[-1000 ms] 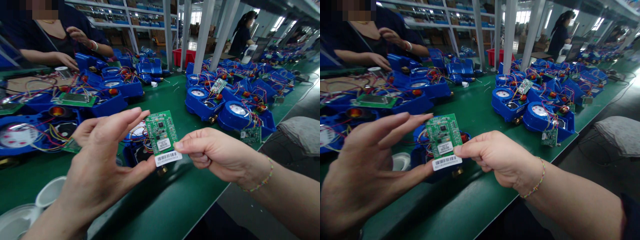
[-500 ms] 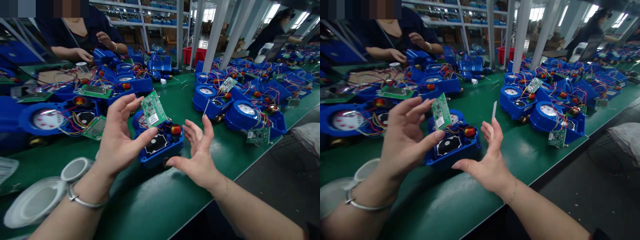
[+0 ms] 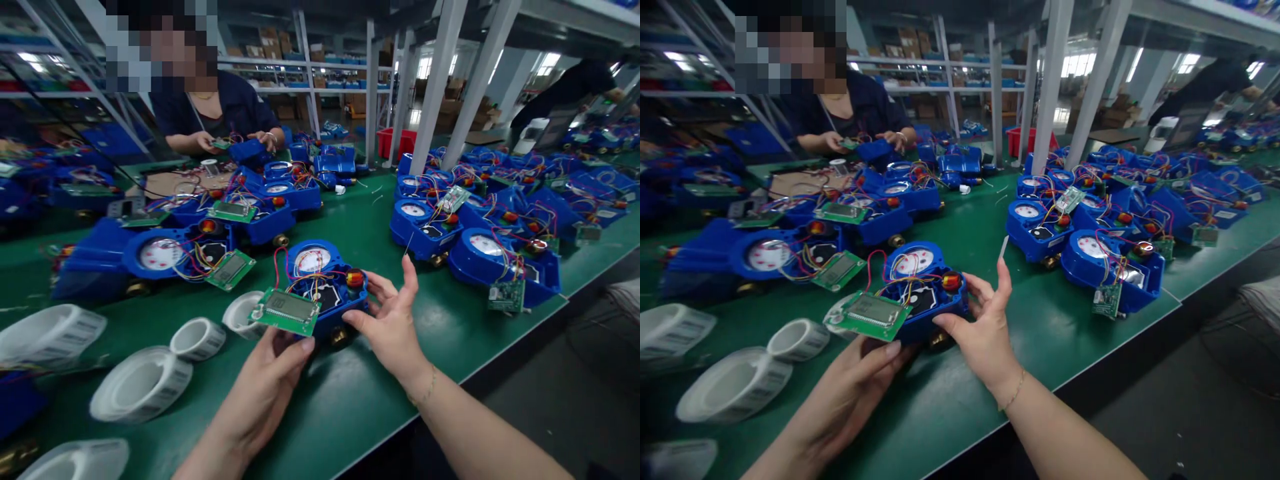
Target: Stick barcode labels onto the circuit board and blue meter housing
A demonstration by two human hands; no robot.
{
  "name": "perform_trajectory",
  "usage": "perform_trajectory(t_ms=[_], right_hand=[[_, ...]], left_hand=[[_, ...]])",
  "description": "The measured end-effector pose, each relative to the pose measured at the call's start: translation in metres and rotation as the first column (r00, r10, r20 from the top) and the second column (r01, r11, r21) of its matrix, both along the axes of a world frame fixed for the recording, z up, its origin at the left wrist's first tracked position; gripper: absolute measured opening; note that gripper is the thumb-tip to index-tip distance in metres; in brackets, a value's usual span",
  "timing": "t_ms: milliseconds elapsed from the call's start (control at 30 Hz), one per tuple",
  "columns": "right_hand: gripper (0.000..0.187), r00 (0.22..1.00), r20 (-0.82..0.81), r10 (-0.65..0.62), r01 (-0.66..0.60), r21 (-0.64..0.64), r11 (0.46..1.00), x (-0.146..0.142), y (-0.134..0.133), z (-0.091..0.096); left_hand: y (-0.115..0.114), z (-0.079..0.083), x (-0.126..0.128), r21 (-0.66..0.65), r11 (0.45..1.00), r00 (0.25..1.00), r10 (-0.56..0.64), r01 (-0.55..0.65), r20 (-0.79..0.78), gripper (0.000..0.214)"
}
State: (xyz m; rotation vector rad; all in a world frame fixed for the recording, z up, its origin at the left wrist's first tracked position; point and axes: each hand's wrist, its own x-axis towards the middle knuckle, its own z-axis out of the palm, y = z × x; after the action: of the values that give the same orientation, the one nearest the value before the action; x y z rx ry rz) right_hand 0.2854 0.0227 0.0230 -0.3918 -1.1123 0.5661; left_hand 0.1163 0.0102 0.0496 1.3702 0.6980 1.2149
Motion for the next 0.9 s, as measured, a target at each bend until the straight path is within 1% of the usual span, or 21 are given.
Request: perform_trajectory(t_ms=[33,100,133,167,200,267,300,333,367,400,467,533,567,600,633,667,733,767,800,867,900], right_hand=[[0.110,1.000,0.003,0.006,-0.006,-0.004,1.000,0.000,0.000,0.000],[0.106,1.000,0.000,0.025,-0.025,-0.007,1.000,0.000,-0.001,-0.001],[0.105,1.000,-0.004,0.027,-0.027,0.011,1.000,0.000,-0.002,-0.001],[0.103,1.000,0.001,0.010,-0.010,0.036,0.999,-0.002,-0.003,-0.002],[0.103,0.999,0.011,-0.034,0.033,0.066,0.997,-0.004,-0.006,-0.002],[0.110,0.978,0.054,-0.200,0.193,0.116,0.974,-0.010,-0.014,-0.001],[0.115,0.947,0.079,-0.311,0.297,0.145,0.944,-0.014,-0.019,0.000],[0.119,0.907,0.103,-0.408,0.388,0.169,0.906,-0.018,-0.025,0.001],[0.121,0.862,0.118,-0.493,0.467,0.194,0.863,-0.021,-0.031,0.003],[0.123,0.822,0.125,-0.556,0.524,0.216,0.824,-0.023,-0.037,0.004],[0.126,0.745,0.150,-0.650,0.615,0.224,0.756,-0.025,-0.045,0.005],[0.129,0.682,0.179,-0.709,0.681,0.198,0.705,-0.023,-0.049,0.004],[0.130,0.659,0.189,-0.728,0.704,0.185,0.685,-0.022,-0.050,0.003],[0.130,0.642,0.194,-0.742,0.720,0.178,0.670,-0.020,-0.050,0.002],[0.130,0.623,0.197,-0.757,0.737,0.177,0.653,-0.019,-0.050,0.001],[0.129,0.601,0.198,-0.774,0.755,0.178,0.631,-0.018,-0.050,0.000],[0.130,0.559,0.203,-0.804,0.783,0.190,0.592,-0.017,-0.050,0.000],[0.130,0.566,0.194,-0.801,0.784,0.173,0.596,-0.016,-0.049,0.000],[0.128,0.607,0.173,-0.776,0.766,0.131,0.629,-0.016,-0.048,0.000],[0.121,0.724,0.114,-0.680,0.680,0.046,0.732,-0.015,-0.046,0.002],[0.117,0.768,0.086,-0.635,0.635,0.030,0.772,-0.014,-0.046,0.004]], left_hand=[[0.001,-0.001,0.003,-0.012,0.999,0.999,-0.049,0.049,0.011,0.073],[0.003,-0.001,0.006,0.017,0.998,0.997,-0.069,0.068,0.025,0.076],[0.004,0.000,0.006,0.016,0.997,0.996,-0.077,0.077,0.050,0.081],[0.004,0.001,0.005,-0.015,0.997,0.993,-0.074,0.076,0.097,0.083],[0.001,0.003,0.005,-0.063,0.995,0.987,-0.065,0.074,0.145,0.084],[-0.009,0.006,0.005,-0.224,0.973,0.965,0.009,0.052,0.262,0.085],[-0.016,0.008,0.007,-0.309,0.947,0.949,0.017,0.086,0.316,0.088],[-0.023,0.010,0.009,-0.352,0.918,0.906,-0.016,0.181,0.424,0.098],[-0.030,0.011,0.011,-0.364,0.893,0.873,-0.062,0.265,0.483,0.106],[-0.036,0.012,0.014,-0.346,0.876,0.845,-0.120,0.337,0.521,0.108],[-0.044,0.013,0.018,-0.291,0.843,0.792,-0.229,0.452,0.566,0.100],[-0.048,0.014,0.021,-0.256,0.807,0.756,-0.318,0.533,0.573,0.081],[-0.050,0.016,0.024,-0.261,0.797,0.756,-0.332,0.545,0.564,0.073],[-0.053,0.018,0.027,-0.286,0.797,0.773,-0.320,0.532,0.547,0.067],[-0.057,0.022,0.030,-0.308,0.811,0.801,-0.291,0.496,0.524,0.061],[-0.061,0.026,0.033,-0.348,0.825,0.827,-0.230,0.445,0.514,0.058],[-0.070,0.034,0.040,-0.377,0.843,0.850,-0.164,0.384,0.500,0.053],[-0.073,0.037,0.042,-0.389,0.850,0.859,-0.131,0.354,0.495,0.051],[-0.074,0.039,0.042,-0.397,0.856,0.871,-0.115,0.331,0.477,0.050],[-0.069,0.039,0.040,-0.409,0.861,0.892,-0.103,0.301,0.441,0.049],[-0.065,0.038,0.038,-0.414,0.857,0.896,-0.111,0.305,0.430,0.050]])
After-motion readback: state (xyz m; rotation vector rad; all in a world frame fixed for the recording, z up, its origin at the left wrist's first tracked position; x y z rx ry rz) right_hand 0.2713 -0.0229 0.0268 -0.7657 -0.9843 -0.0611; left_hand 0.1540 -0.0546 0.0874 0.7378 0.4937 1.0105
